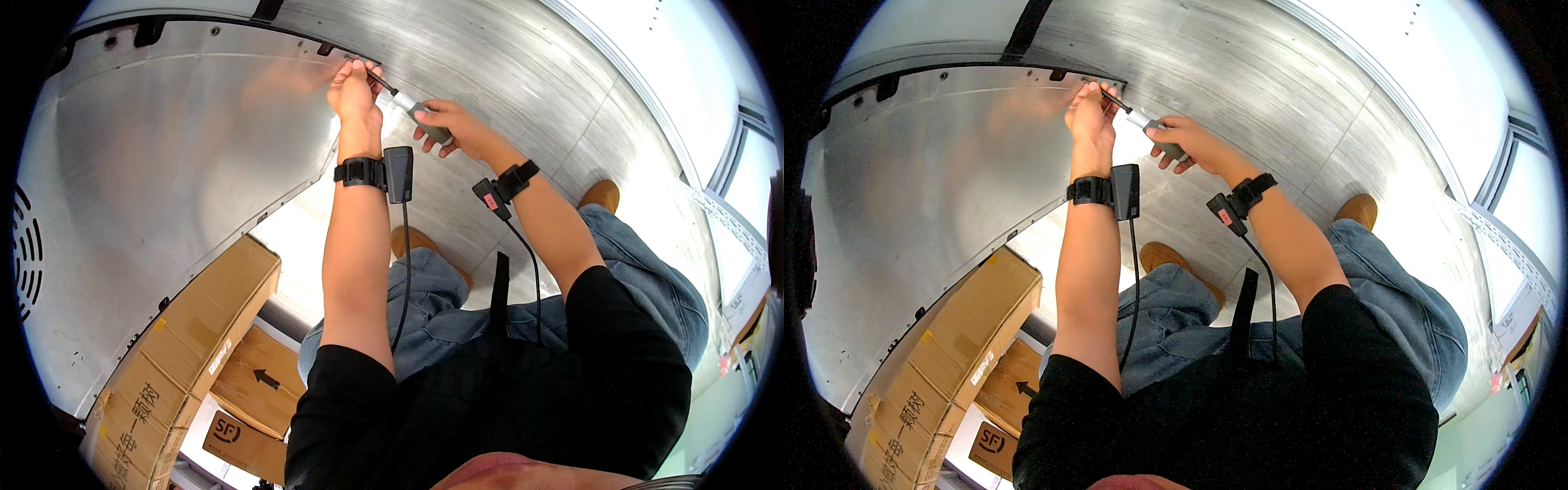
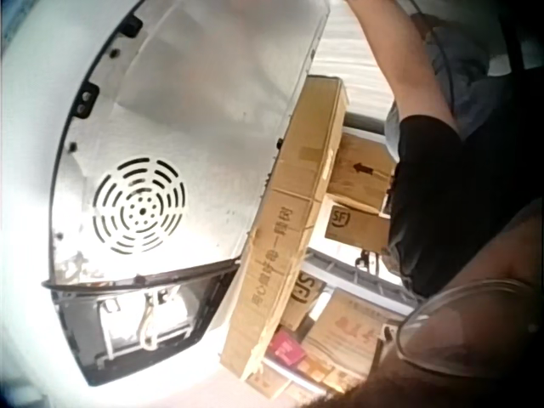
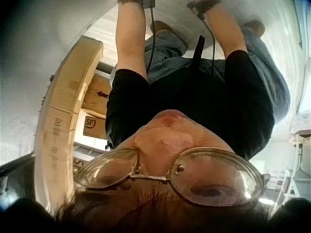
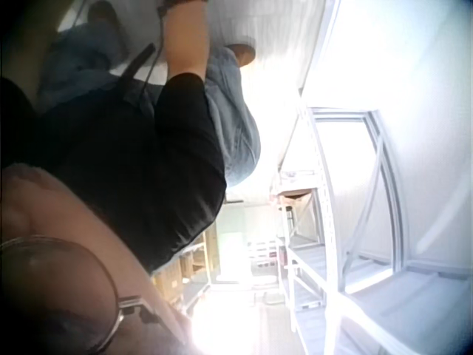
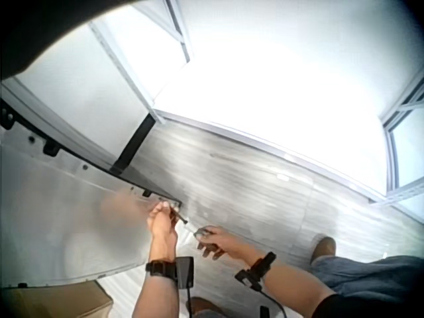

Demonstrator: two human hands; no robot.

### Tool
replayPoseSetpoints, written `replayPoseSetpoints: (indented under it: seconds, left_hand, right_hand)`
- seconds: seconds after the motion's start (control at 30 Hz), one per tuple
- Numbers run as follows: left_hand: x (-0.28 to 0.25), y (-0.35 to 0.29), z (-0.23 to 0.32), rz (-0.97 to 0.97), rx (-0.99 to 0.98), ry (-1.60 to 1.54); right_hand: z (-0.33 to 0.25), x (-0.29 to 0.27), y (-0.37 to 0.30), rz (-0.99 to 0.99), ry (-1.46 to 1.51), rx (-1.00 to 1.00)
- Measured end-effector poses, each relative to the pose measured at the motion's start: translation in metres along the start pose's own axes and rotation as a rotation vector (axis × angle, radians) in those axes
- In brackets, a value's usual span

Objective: The person uses a screwdriver to remove screws from a black plastic cover on a white appliance. They remove the cover, then continue to remove screws from the metal back panel of the appliance.

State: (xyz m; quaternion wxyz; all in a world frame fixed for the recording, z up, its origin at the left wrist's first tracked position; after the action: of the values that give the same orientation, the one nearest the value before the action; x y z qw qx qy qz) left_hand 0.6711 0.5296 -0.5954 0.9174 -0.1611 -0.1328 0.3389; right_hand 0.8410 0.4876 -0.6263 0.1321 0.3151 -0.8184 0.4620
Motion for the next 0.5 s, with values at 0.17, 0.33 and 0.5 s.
replayPoseSetpoints:
  seconds: [0.17,0.33,0.5]
  left_hand:
    - [0.000,0.002,-0.001,-0.004,0.003,-0.044]
    - [-0.003,0.000,-0.003,0.028,0.025,0.018]
    - [-0.004,0.003,-0.007,0.094,0.037,0.077]
  right_hand:
    - [0.005,-0.001,0.009,0.134,-0.034,-0.059]
    - [0.011,-0.004,0.025,0.412,-0.345,-0.239]
    - [0.009,-0.002,0.024,0.594,-0.751,-0.418]
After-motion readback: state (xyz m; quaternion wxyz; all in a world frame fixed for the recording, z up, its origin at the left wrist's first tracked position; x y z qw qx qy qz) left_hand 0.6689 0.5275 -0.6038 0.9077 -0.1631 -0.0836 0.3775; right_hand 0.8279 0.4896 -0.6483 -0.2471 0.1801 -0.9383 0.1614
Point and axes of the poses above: each hand's wrist, its own y-axis towards the middle knuckle, its own x-axis out of the palm, z = x × y, the point moved 1 cm from there along y, towards the middle knuckle, and after that the axes turned 8 degrees about x, right-handed, at the moved point
